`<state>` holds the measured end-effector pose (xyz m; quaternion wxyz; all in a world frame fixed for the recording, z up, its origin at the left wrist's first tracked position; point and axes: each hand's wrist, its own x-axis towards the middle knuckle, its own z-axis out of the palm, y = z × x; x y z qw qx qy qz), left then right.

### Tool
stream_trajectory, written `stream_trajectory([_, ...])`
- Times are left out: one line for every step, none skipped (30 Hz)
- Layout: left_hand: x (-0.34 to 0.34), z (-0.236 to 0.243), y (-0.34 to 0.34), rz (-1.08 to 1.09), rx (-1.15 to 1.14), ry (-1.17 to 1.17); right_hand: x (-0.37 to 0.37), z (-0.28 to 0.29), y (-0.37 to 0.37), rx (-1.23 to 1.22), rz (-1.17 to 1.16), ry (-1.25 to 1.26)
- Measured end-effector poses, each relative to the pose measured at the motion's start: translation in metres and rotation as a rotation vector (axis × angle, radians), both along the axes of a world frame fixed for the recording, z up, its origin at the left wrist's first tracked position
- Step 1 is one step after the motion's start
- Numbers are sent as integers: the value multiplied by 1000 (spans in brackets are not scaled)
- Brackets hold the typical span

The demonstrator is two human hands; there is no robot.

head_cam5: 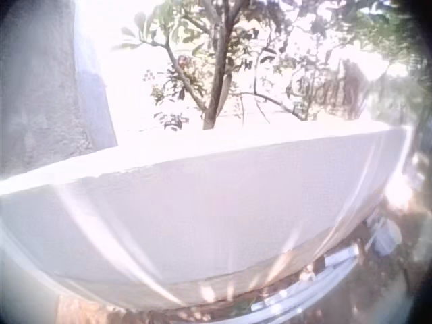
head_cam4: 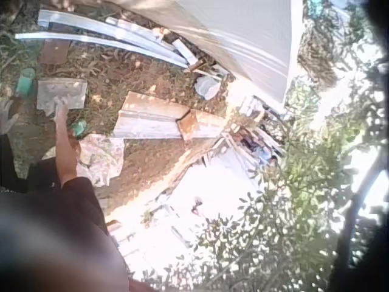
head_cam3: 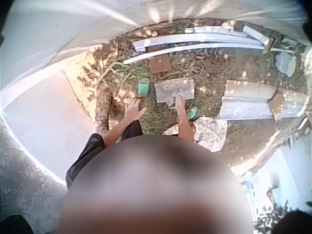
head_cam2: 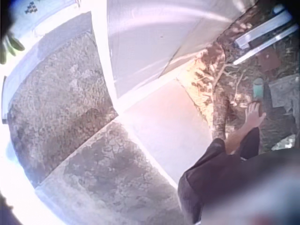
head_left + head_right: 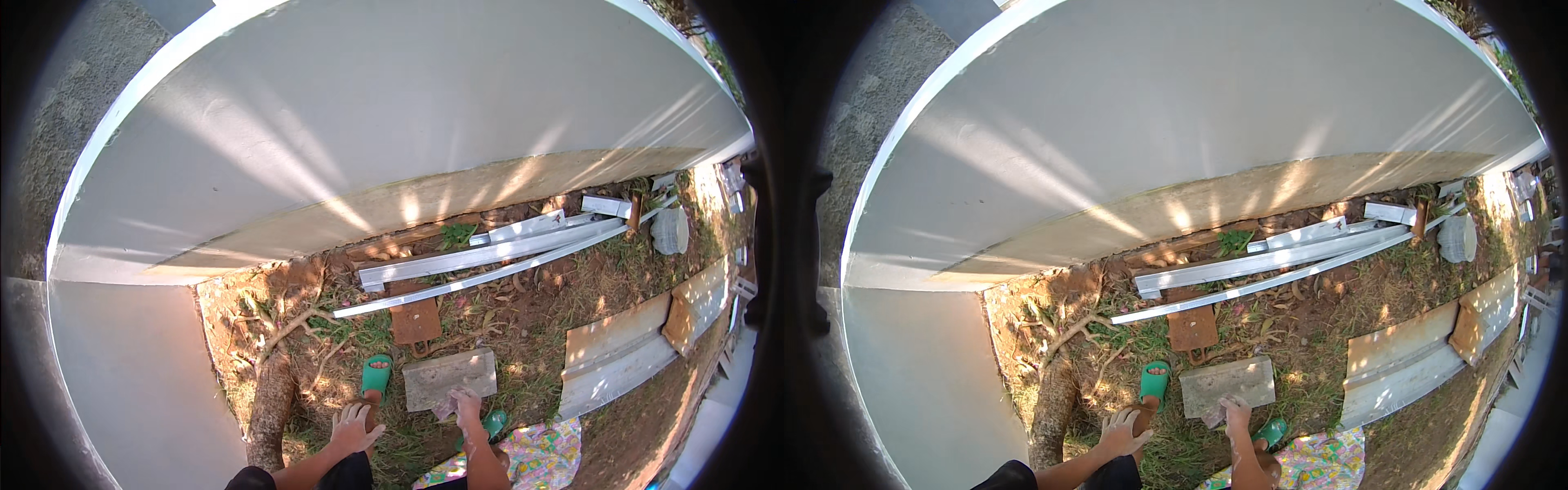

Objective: The person moves a long metal strip and then applies and smooths plaster onto a curved exterior wall using a trowel. They work along the lower section of the wall, repeatedly spreading and leveling the material.

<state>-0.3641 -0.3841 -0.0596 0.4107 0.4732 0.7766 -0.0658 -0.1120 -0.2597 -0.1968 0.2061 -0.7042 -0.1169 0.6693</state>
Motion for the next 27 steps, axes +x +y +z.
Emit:
stream_trajectory([-1,2,7,5,-11,-6,-20,31,18,-44,76,40])
stream_trajectory([-3,5,16,-2,-79,-14,-38,58,37,-42,116,134])
stream_trajectory([-3,11,24,93,-87,-68,-55,84,51,-60,162,227])
stream_trajectory([-4,16,36,159,-135,-106,-70,105,64,-76,251,235])
stream_trajectory([-6,21,50,223,-166,-120,-82,121,77,-72,351,290])
stream_trajectory([-8,26,64,392,-177,-265,-92,133,87,-126,382,305])
stream_trajectory([-10,30,77,632,-171,-505,-98,141,94,-160,418,362])
stream_trajectory([-10,33,90,825,-187,-721,-105,144,101,-173,445,468])
stream_trajectory([-11,33,102,1033,-182,-924,-110,143,107,-242,474,485])
stream_trajectory([-12,32,113,1313,-261,-1137,-113,141,113,-286,498,545])
stream_trajectory([-15,30,121,1305,-219,-1119,-117,135,121,-372,534,532])
stream_trajectory([-16,26,127,1262,-157,-1169,-117,130,127,-361,538,640])
stream_trajectory([-9,22,132,1190,-51,-1261,-118,123,135,-347,630,641])
stream_trajectory([-5,19,137,1376,-113,-1353,-113,122,145,-369,704,640])
stream_trajectory([1,18,141,1444,-69,-1240,-116,120,155,-355,730,639])
stream_trajectory([9,16,145,1477,-17,-1161,-113,121,167,-275,845,587])
stream_trajectory([23,15,149,1523,-59,-1092,-108,121,177,-205,967,506])
stream_trajectory([36,15,153,1573,24,-1188,-102,124,186,-170,1103,394])
stream_trajectory([48,16,156,1593,117,-1203,-97,126,194,-136,1109,414])
stream_trajectory([60,19,158,1616,134,-1210,-92,129,200,-149,1127,408])
stream_trajectory([67,21,158,1623,170,-1239,-88,132,203,-152,1141,347])
stream_trajectory([72,23,158,1655,207,-1219,-86,133,204,-188,1074,382])
stream_trajectory([73,24,156,1682,174,-1153,-85,135,204,-196,1114,293])
stream_trajectory([70,25,151,1685,181,-1119,-86,137,201,-195,1138,204])
stream_trajectory([64,25,144,1677,219,-1090,-91,139,197,-168,1152,198])
stream_trajectory([51,24,135,1686,193,-1120,-95,143,192,-97,1193,117])
stream_trajectory([39,23,124,1750,258,-1144,-102,148,186,-77,1202,-36])
